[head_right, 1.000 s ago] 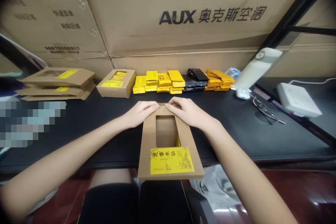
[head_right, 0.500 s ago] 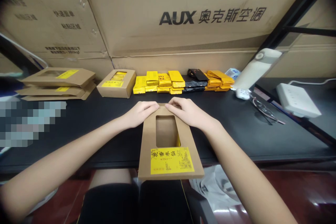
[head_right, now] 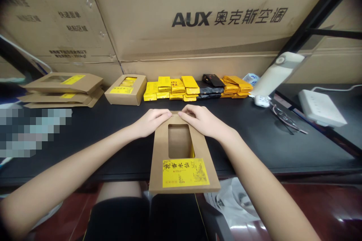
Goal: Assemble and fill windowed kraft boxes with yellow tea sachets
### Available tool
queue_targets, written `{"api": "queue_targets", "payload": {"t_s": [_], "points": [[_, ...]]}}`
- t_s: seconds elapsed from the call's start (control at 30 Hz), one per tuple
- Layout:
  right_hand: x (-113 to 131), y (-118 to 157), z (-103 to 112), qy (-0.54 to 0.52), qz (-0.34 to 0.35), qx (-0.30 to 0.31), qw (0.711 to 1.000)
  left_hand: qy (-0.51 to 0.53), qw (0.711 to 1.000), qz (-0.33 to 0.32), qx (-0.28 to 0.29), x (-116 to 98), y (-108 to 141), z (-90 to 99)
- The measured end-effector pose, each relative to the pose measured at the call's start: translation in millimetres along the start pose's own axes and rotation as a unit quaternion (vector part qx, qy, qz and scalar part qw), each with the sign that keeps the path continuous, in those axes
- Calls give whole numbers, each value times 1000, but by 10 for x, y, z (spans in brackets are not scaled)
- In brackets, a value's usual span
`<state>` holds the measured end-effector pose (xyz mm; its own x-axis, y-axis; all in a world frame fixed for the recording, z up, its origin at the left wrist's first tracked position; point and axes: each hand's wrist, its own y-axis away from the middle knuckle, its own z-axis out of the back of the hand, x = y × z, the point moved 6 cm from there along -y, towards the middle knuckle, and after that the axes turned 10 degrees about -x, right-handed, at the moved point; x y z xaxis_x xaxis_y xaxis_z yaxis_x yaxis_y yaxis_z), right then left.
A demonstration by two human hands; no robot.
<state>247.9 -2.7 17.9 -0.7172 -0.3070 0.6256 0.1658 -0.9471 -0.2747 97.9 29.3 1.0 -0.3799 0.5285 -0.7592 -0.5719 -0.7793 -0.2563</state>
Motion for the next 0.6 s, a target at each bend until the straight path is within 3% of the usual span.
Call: {"api": "queue_targets", "payload": {"t_s": [0.6], "points": [[-6, 32, -4, 21, 6, 4, 1000, -3, 1000, 0, -1, 8, -12, -6]]}}
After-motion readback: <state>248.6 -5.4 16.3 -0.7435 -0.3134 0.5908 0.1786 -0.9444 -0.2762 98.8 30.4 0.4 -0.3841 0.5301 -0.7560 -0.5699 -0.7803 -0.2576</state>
